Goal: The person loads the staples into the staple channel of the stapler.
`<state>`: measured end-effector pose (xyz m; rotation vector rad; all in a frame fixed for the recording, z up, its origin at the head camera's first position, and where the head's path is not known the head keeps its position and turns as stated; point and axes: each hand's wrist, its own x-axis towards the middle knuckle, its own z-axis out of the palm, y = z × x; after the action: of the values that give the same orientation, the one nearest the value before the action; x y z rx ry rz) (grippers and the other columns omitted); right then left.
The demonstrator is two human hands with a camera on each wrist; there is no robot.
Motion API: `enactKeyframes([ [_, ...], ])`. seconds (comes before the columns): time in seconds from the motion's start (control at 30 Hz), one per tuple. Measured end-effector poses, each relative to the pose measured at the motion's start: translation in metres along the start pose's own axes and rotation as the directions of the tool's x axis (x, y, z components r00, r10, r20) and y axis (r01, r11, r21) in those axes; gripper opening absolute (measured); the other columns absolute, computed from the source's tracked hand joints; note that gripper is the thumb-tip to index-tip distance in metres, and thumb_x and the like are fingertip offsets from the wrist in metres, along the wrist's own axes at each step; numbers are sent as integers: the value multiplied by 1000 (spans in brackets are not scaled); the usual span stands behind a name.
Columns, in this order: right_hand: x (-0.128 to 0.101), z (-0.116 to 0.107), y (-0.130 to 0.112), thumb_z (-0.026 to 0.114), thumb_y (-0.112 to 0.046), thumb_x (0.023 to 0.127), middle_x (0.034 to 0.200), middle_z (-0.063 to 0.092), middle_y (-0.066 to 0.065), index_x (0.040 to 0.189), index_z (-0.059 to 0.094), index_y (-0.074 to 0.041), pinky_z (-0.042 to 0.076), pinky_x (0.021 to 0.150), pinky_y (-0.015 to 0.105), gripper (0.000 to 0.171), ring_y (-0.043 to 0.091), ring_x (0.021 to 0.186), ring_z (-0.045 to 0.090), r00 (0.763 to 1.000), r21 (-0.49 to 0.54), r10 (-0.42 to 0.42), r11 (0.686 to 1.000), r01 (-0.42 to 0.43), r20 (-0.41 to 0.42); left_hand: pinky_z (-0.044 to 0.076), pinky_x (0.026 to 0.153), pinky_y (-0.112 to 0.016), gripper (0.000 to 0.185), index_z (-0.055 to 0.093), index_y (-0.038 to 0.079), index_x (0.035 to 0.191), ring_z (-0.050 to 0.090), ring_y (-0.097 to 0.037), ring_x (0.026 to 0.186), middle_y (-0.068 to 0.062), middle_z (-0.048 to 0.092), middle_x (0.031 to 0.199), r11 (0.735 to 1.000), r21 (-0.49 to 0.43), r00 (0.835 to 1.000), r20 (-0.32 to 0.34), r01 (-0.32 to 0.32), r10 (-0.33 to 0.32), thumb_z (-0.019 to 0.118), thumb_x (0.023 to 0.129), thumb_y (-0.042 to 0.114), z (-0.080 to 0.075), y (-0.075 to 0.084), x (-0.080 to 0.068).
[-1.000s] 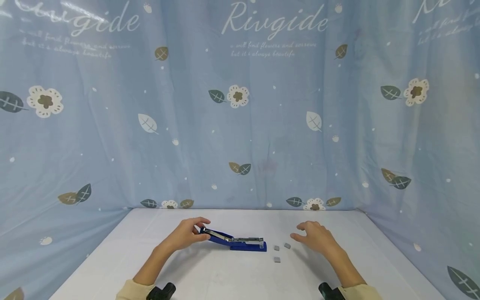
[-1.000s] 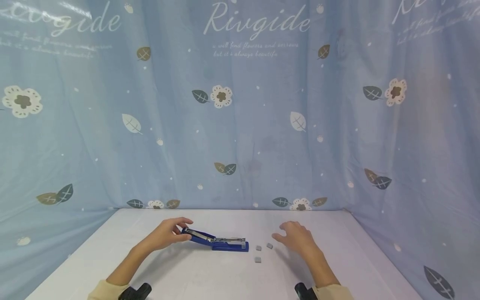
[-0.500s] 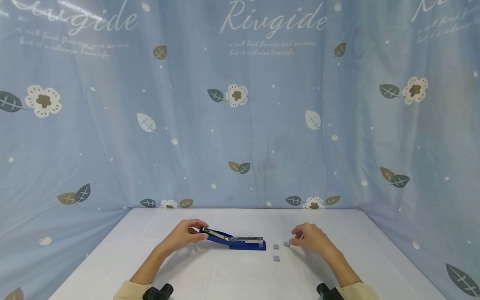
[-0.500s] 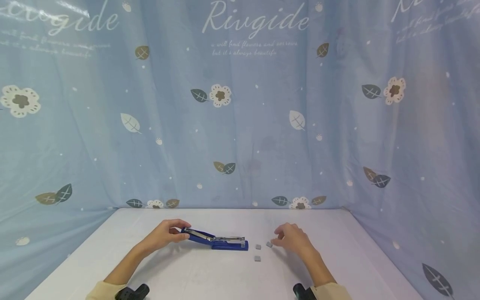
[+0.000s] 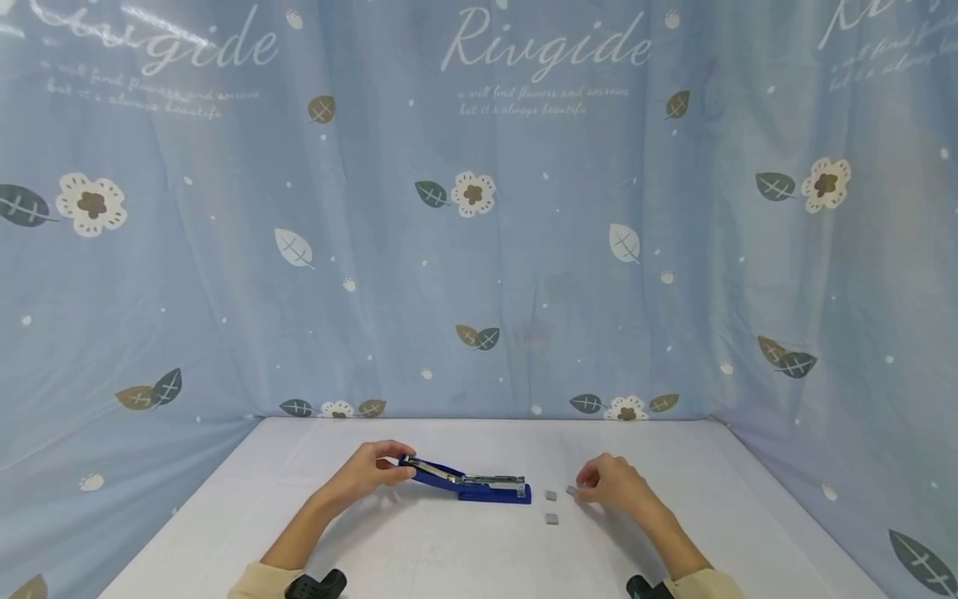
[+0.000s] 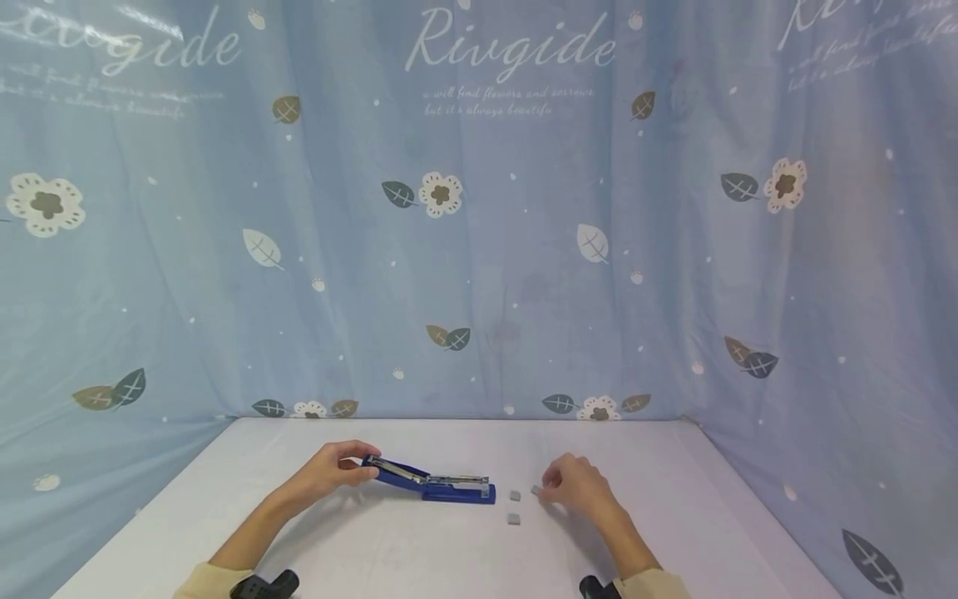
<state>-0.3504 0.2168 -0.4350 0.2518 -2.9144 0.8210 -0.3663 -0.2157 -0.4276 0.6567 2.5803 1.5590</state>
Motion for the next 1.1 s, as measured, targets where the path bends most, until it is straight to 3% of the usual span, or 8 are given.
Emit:
enactKeyframes([
  [0.4, -4, 1, -2, 82, -14, 75, 70, 63, -4, 81, 73, -12, 42, 58, 25, 11, 12, 65, 53, 1000, 33, 7, 999, -7, -4, 55, 74, -28, 44, 63, 2, 122, 68, -17, 89, -13, 65, 111, 998, 10, 998, 17, 61, -61, 74, 88, 28, 1, -3, 4],
  [1.1, 0, 6, 0, 81, -14, 77, 68, 61, -4, 78, 72, -13, 42, 55, 24, 8, 12, 61, 51, 1000, 17, 7, 1000, -7, 2, 57, 75, -32, 45, 63, 1, 122, 69, -19, 89, -13, 65, 111, 998, 0, 998, 18, 60, -60, 74, 88, 28, 0, -7, 3],
])
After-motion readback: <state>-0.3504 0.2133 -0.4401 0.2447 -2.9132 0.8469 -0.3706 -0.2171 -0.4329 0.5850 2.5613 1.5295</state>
